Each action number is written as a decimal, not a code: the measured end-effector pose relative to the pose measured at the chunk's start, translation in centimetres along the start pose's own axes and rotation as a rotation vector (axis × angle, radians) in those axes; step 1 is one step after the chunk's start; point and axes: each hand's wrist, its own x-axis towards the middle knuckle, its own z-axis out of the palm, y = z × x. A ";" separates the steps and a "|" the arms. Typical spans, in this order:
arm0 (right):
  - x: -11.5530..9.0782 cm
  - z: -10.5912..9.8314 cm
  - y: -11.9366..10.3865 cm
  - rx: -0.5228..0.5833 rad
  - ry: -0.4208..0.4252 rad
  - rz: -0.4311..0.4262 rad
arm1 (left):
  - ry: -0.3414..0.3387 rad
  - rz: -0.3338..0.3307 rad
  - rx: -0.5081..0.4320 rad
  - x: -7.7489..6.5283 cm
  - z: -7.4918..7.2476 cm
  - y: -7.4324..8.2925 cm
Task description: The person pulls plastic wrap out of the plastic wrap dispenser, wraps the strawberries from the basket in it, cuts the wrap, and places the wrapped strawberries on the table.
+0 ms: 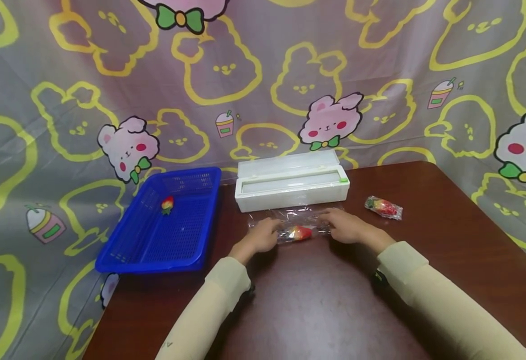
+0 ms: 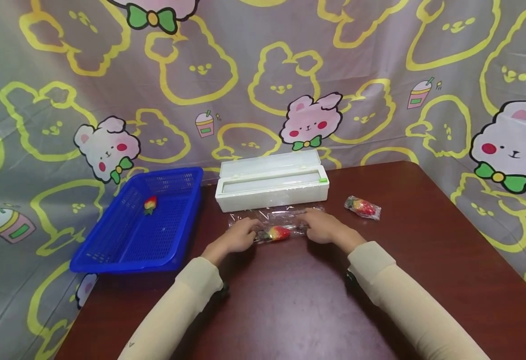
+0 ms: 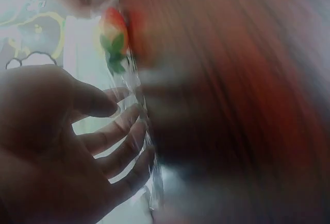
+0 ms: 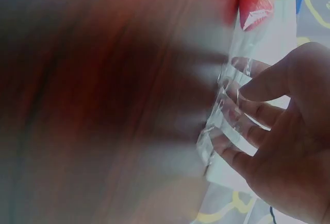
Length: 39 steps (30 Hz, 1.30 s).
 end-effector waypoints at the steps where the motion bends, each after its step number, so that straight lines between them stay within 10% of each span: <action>1: -0.2 -0.1 0.2 0.007 0.003 0.007 | 0.004 -0.015 0.003 -0.3 -0.1 -0.3; 11: -2.6 -0.8 2.6 0.036 0.077 0.008 | 0.106 -0.044 -0.040 -3.3 -0.5 -3.4; 22: -4.2 -2.7 3.1 -0.026 0.061 0.069 | 0.113 -0.222 0.115 -5.0 -1.8 -2.8; 39: -3.8 -0.8 0.2 -0.354 0.150 -0.090 | 0.114 0.010 0.264 -5.0 -1.1 -0.8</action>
